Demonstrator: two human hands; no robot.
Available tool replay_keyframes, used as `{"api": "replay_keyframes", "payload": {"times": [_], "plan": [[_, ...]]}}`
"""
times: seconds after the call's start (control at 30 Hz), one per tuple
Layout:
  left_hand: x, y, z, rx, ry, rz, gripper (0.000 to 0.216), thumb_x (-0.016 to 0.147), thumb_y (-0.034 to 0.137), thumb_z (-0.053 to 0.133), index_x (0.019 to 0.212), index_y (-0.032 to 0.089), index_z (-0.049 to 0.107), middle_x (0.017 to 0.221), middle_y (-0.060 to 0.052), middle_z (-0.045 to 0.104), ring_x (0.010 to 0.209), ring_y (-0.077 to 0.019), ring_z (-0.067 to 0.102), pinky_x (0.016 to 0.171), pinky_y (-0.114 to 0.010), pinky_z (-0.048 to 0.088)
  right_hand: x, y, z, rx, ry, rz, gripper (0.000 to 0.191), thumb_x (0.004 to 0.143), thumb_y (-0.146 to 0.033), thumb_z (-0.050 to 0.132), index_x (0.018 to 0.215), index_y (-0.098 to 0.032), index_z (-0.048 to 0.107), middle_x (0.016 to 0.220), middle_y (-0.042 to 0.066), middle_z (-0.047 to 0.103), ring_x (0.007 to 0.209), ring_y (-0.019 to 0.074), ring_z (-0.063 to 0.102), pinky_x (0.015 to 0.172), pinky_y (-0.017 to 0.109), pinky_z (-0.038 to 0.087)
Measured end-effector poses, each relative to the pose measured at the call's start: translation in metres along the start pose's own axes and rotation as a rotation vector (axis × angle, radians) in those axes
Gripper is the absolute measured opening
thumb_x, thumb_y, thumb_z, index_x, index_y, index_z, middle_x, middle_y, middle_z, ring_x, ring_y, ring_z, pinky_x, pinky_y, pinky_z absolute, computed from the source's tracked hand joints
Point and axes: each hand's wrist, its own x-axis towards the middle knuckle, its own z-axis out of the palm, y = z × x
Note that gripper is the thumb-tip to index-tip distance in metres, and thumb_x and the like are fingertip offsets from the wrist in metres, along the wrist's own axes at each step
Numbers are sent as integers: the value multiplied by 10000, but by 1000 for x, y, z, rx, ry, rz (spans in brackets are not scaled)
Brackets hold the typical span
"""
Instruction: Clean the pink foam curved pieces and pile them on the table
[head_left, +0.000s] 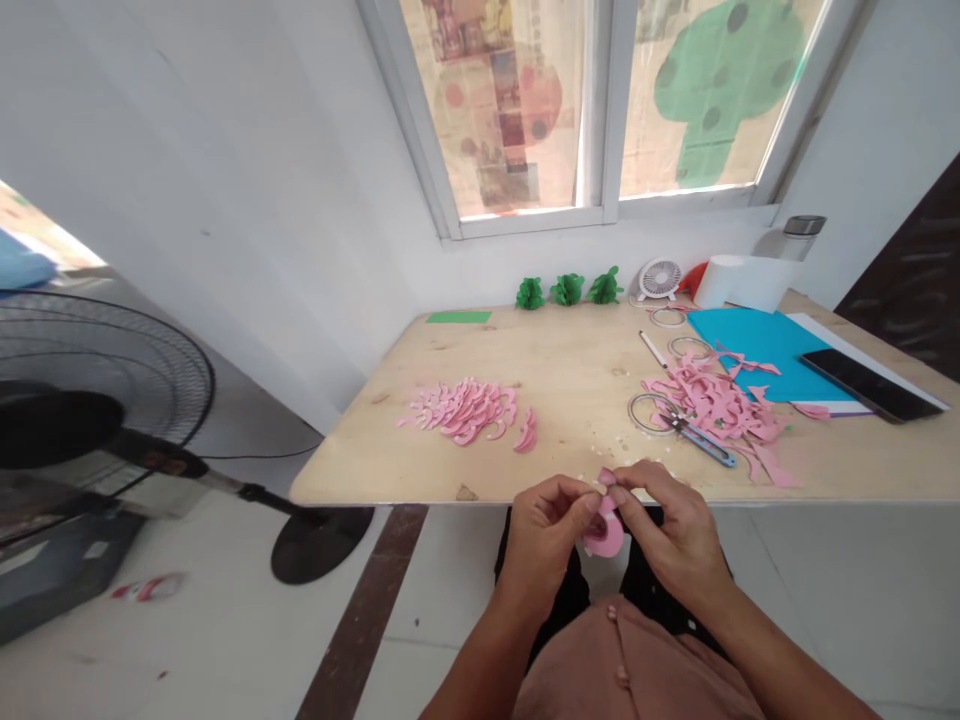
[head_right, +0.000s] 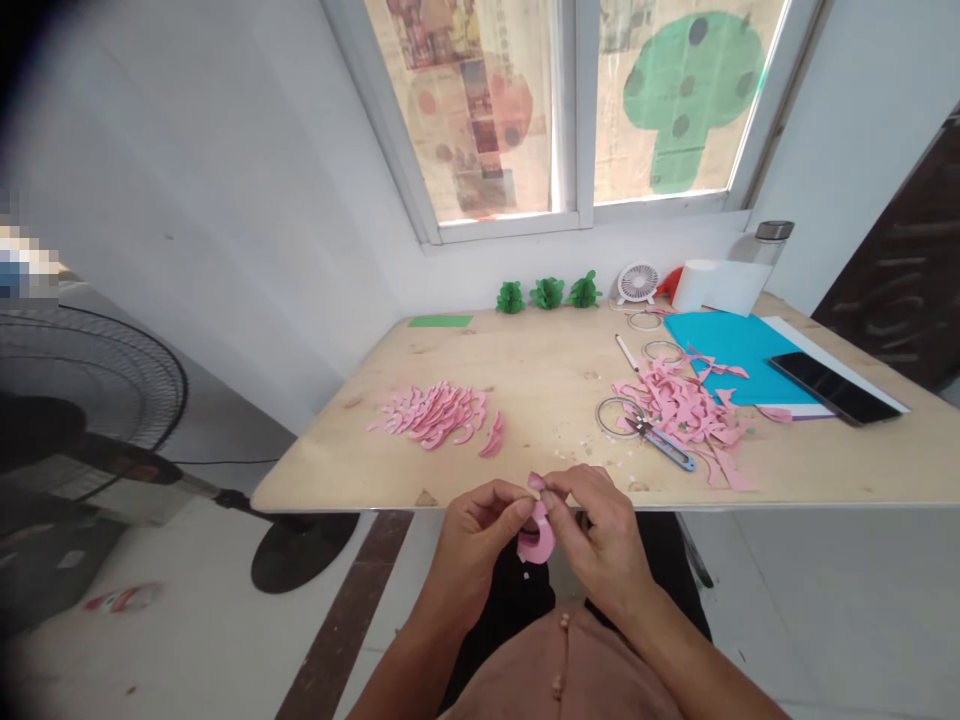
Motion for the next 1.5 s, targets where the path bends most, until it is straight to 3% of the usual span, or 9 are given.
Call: {"api": "replay_keyframes", "payload": {"times": [0.2, 0.4, 0.57, 0.9, 1.07, 1.2, 1.3, 1.4, 1.5], "plan": [[-2, -3, 3, 167, 72, 94, 160, 721, 292, 684, 693, 135, 667, 623, -25, 652, 571, -120, 579, 568, -226, 482, 2, 3, 0, 107, -66, 112, 141, 875, -261, 534, 803, -214, 646, 741, 11, 686, 721, 174, 638, 659, 269, 474], [1, 7, 4, 108, 83, 36, 177, 696, 300, 698, 771, 142, 676, 670, -21, 659, 545, -128, 586, 513, -237, 491, 7, 4, 1, 159, -91, 131, 139, 881, -262, 528, 858, -208, 654, 802, 20, 706, 763, 177, 639, 694, 271, 460], [14, 23, 2, 168, 45, 129, 120, 715, 254, 689, 753, 145, 717, 716, -46, 693, 698, -152, 616, 686, -253, 498, 16, 6, 1, 204, -183, 151, 174, 893, -260, 507, 791, -210, 638, 749, 6, 690, 759, 167, 629, 699, 258, 442], [40, 33, -5, 165, -22, -18, 134, 683, 228, 682, 590, 132, 692, 537, -10, 620, 562, -116, 553, 608, -230, 435, 30, 19, 4, 212, -323, 223, 195, 898, -271, 500, 765, -204, 626, 760, 10, 671, 729, 156, 606, 671, 257, 426], [49, 28, -9, 138, 0, -14, 114, 695, 227, 685, 634, 132, 698, 546, -6, 619, 567, -112, 547, 610, -227, 438, 37, 24, 8, 249, -369, 271, 208, 897, -283, 496, 763, -200, 632, 735, 8, 663, 727, 158, 609, 672, 252, 435], [51, 21, -12, 123, 8, 4, 105, 710, 242, 694, 727, 139, 700, 651, -16, 655, 638, -117, 575, 647, -227, 461, 42, 28, 9, 239, -335, 299, 202, 893, -286, 502, 767, -203, 637, 731, 2, 662, 722, 156, 608, 673, 249, 436], [50, 13, -13, 83, -9, -73, 143, 686, 248, 722, 777, 141, 699, 709, -21, 664, 662, -129, 597, 637, -238, 484, 42, 33, 10, 166, -273, 276, 163, 883, -264, 517, 797, -204, 642, 749, 3, 668, 729, 158, 603, 684, 258, 430], [50, 7, -11, 23, -21, -157, 147, 674, 250, 733, 742, 128, 688, 669, -21, 656, 620, -140, 611, 634, -269, 505, 42, 39, 12, 113, -254, 247, 129, 874, -242, 528, 838, -204, 646, 764, 8, 677, 752, 167, 607, 706, 272, 427], [52, 3, -11, -6, -7, -148, 126, 689, 233, 725, 709, 119, 676, 615, -19, 649, 591, -135, 607, 641, -270, 502, 41, 41, 12, 140, -232, 257, 118, 869, -250, 539, 885, -205, 647, 829, 16, 693, 806, 171, 620, 741, 270, 436]]}}
